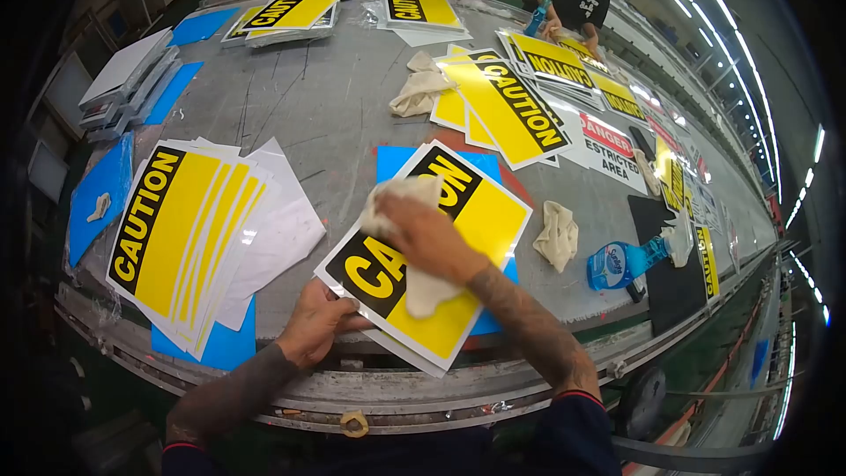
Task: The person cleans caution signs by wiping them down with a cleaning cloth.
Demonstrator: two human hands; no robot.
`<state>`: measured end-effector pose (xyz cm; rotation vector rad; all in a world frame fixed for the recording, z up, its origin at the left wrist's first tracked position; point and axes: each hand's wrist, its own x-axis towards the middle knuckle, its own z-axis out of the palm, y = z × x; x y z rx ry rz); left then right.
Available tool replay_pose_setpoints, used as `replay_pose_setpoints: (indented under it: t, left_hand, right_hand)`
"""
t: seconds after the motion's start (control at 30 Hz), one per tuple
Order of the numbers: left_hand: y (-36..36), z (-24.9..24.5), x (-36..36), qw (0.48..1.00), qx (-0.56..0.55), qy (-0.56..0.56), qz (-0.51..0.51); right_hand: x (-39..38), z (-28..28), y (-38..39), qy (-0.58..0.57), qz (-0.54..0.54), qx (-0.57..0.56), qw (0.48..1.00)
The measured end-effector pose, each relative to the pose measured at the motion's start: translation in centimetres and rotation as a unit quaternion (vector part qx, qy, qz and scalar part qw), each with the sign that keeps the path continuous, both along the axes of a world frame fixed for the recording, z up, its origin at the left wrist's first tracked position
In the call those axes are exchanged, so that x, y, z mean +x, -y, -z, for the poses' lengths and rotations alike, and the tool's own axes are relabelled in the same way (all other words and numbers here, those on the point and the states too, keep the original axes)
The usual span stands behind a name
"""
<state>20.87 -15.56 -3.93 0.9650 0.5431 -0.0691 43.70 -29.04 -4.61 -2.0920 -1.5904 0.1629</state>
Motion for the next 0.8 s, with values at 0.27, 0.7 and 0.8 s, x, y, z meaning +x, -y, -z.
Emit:
replay_pose_setpoints:
  t: [0.27, 0.7, 0.8]
  left_hand:
    - [0.1, 0.2, 0.1, 1.0, 0.016, 0.004, -0.002]
    - [-0.2, 0.4, -0.2, 1.0, -0.001, 0.018, 0.0]
    - [0.1, -0.3, 0.1, 1.0, -0.009, 0.006, -0.006]
  right_hand:
    - [10.6, 3.0, 1.1, 0.119, 0.136, 0.075, 0.981]
    - [2.3, 0.4, 0.2, 0.025, 0.021, 0.045, 0.998]
    - [11.4, 2.9, 0.2, 0.163, 0.124, 0.046, 0.978]
